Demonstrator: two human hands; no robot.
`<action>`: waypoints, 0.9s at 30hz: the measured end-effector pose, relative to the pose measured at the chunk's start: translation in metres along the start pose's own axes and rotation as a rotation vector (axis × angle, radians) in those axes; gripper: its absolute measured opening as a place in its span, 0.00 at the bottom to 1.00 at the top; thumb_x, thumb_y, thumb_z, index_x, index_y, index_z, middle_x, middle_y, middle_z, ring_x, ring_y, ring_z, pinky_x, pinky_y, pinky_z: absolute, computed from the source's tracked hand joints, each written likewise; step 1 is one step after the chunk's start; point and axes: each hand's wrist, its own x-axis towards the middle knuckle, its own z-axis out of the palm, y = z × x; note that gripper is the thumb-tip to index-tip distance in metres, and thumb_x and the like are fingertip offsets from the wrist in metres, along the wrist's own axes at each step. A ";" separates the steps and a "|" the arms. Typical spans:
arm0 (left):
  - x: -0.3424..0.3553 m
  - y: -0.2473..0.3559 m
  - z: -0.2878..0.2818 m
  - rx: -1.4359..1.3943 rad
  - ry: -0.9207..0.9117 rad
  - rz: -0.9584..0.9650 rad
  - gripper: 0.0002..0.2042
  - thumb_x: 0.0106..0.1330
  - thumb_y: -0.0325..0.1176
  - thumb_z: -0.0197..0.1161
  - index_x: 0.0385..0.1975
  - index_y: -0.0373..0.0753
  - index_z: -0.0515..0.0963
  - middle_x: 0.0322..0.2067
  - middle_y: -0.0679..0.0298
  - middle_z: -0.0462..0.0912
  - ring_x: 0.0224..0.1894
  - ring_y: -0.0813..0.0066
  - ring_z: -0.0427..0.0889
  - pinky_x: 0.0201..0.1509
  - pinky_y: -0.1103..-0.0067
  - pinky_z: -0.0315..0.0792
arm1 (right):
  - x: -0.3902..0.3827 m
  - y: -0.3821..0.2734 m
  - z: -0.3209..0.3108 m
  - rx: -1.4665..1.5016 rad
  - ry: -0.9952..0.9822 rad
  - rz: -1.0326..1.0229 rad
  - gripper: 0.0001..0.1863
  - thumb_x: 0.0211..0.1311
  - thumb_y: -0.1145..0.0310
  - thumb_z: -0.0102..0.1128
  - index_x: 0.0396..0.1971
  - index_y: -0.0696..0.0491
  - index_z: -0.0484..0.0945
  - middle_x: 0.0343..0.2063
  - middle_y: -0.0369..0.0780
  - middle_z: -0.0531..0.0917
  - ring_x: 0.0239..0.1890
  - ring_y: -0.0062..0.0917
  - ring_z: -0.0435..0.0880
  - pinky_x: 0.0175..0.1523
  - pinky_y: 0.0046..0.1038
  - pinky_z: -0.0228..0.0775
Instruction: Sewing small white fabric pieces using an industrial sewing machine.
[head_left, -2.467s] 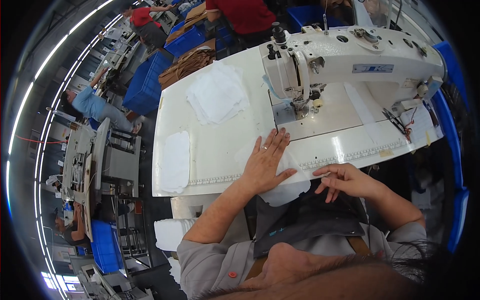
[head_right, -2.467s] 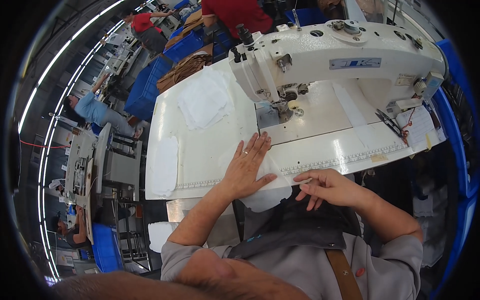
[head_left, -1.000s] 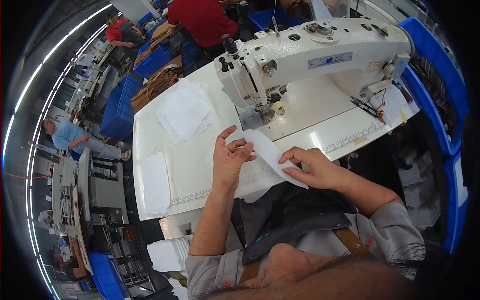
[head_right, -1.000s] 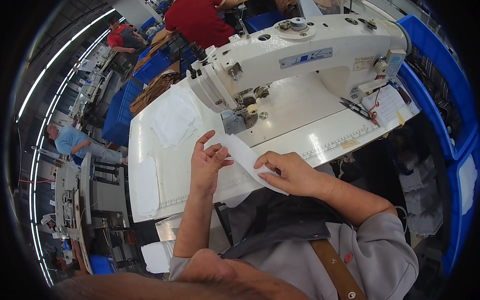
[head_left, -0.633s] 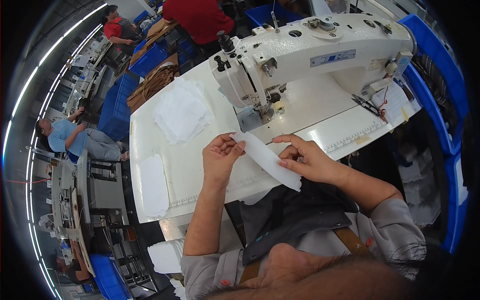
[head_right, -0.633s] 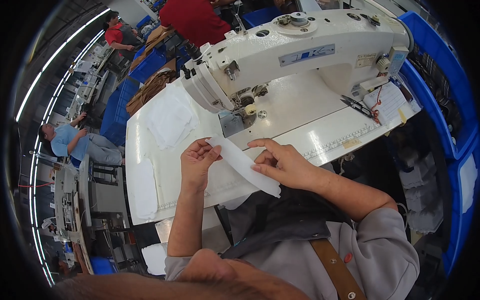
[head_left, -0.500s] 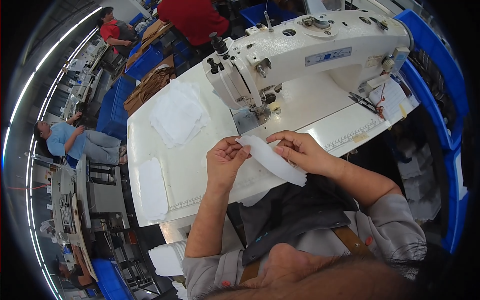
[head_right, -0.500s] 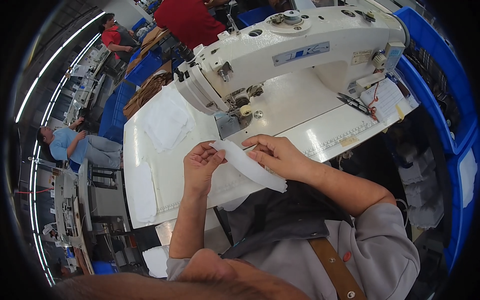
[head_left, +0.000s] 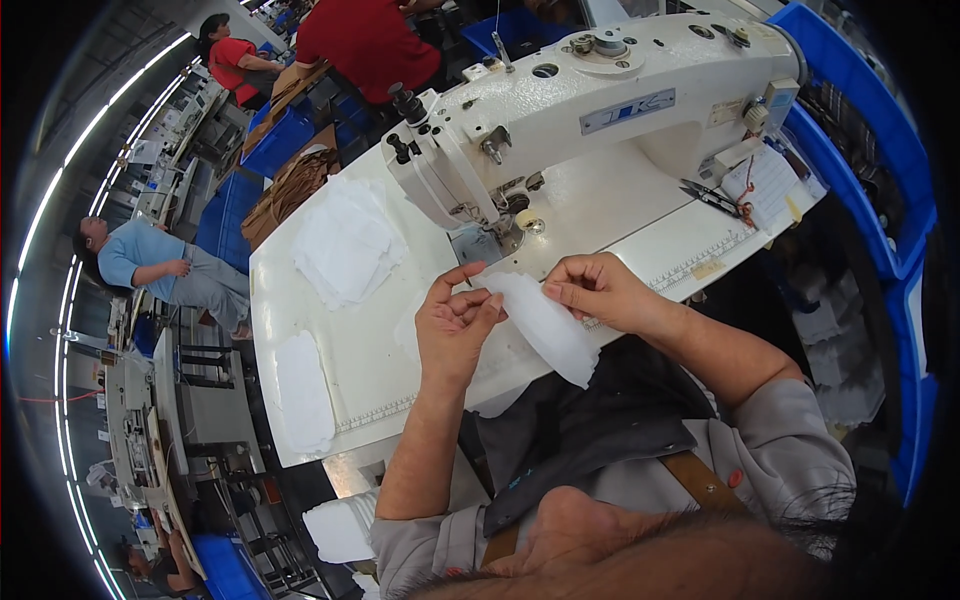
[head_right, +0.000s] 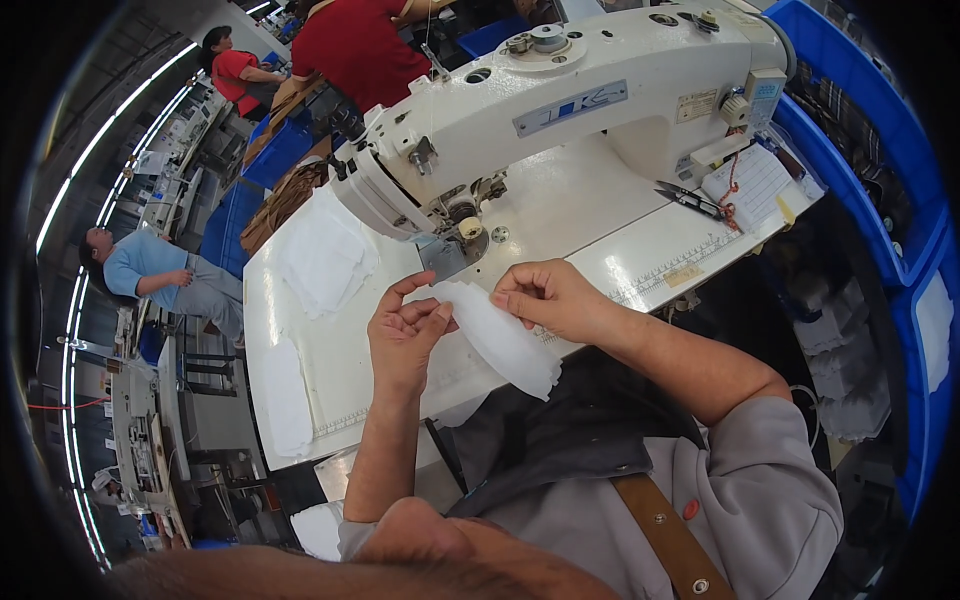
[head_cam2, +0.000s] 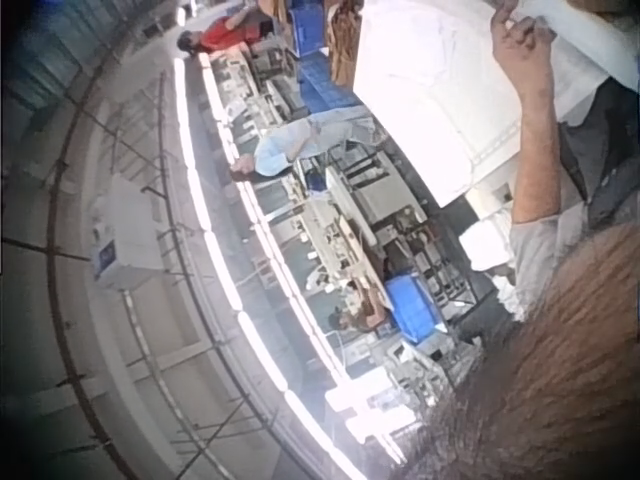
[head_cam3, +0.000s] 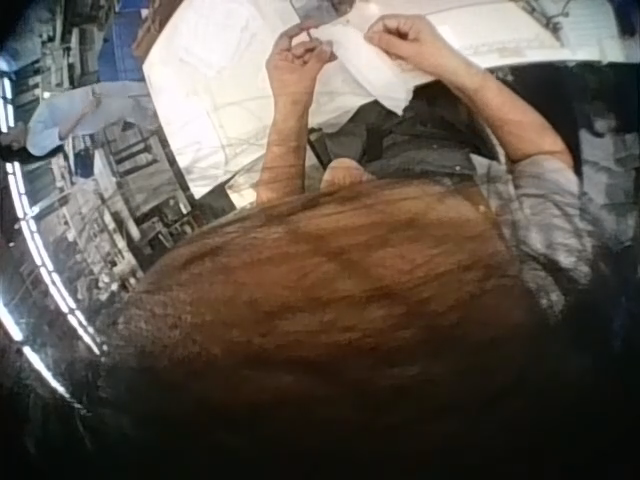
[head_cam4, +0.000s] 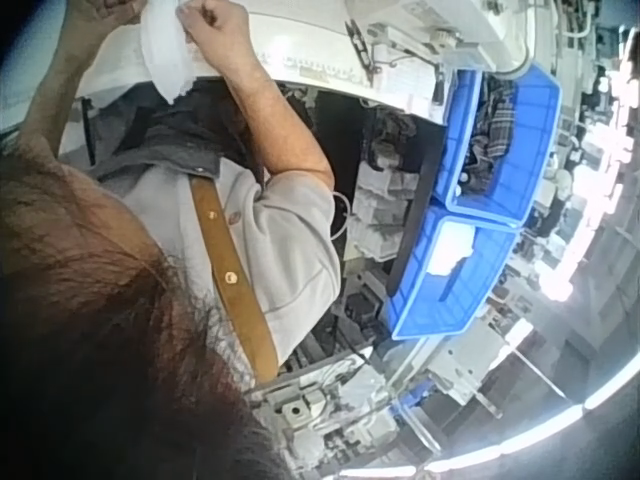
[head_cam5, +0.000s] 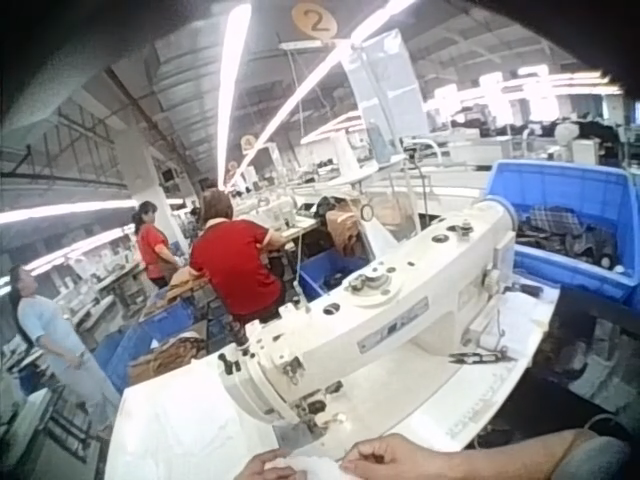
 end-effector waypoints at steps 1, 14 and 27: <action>0.000 0.001 -0.001 0.026 0.034 -0.021 0.21 0.65 0.20 0.69 0.58 0.30 0.74 0.35 0.62 0.87 0.36 0.80 0.86 0.45 0.75 0.86 | -0.001 -0.001 -0.004 -0.102 0.037 -0.034 0.10 0.74 0.66 0.64 0.40 0.59 0.84 0.27 0.29 0.81 0.27 0.09 0.73 0.33 0.17 0.68; 0.006 -0.006 -0.074 -0.007 0.138 -0.185 0.09 0.67 0.25 0.70 0.44 0.34 0.82 0.34 0.61 0.88 0.35 0.73 0.89 0.38 0.78 0.86 | 0.013 -0.044 -0.083 -1.367 0.478 -0.540 0.20 0.57 0.71 0.72 0.50 0.54 0.78 0.40 0.40 0.81 0.34 0.32 0.83 0.38 0.34 0.78; 0.016 -0.004 -0.074 -0.068 0.045 -0.281 0.08 0.65 0.25 0.71 0.40 0.37 0.79 0.30 0.65 0.86 0.33 0.77 0.86 0.35 0.77 0.84 | 0.045 -0.005 0.028 -1.254 -0.196 -0.918 0.20 0.59 0.72 0.59 0.52 0.51 0.82 0.48 0.40 0.79 0.43 0.32 0.85 0.44 0.32 0.82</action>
